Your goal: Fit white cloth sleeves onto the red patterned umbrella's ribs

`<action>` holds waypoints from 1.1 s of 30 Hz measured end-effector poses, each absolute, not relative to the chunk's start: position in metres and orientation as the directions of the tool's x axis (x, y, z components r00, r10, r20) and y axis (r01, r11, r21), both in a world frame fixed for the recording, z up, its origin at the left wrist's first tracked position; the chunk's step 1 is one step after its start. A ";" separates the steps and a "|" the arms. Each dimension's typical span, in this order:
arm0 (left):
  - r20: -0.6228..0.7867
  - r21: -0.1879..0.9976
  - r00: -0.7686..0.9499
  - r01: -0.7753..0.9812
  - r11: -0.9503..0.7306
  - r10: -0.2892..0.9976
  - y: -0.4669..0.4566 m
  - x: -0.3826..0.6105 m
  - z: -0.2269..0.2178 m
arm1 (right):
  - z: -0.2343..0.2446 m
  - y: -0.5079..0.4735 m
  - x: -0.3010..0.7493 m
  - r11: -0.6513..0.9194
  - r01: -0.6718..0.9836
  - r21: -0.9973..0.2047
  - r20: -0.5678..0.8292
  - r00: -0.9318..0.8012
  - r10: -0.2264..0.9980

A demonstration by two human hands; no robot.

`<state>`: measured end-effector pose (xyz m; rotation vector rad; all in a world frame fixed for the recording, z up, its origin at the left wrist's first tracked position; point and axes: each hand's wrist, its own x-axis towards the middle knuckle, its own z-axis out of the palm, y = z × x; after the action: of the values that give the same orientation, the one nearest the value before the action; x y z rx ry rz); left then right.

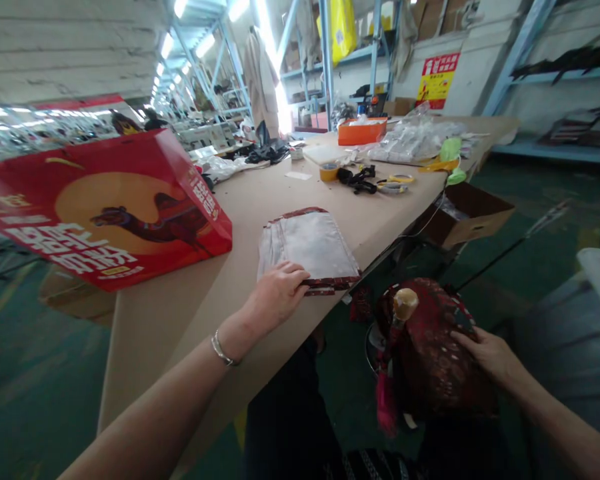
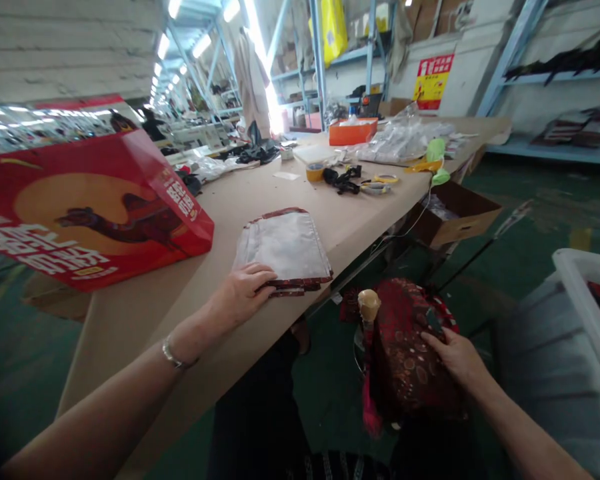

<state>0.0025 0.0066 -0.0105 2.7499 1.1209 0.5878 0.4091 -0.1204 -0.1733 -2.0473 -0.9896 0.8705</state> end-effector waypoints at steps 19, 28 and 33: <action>0.034 -0.111 0.740 0.670 -0.734 0.671 0.015 0.005 0.010 | -0.035 -0.078 0.219 0.671 0.544 -0.503 0.523 -0.427 0.738; 0.067 -0.007 0.663 0.748 -0.664 0.746 0.023 0.005 0.015 | -0.029 -0.024 0.205 0.584 0.660 -0.473 0.497 -0.347 0.795; 0.145 0.076 0.625 0.766 -0.638 0.767 0.028 0.009 0.021 | -0.004 0.007 0.188 0.549 0.758 -0.351 0.372 -0.425 0.825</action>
<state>0.0089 0.0280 0.0208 2.8254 1.3329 0.2570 0.1877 0.0074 -0.0041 -1.2756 -2.2833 0.1762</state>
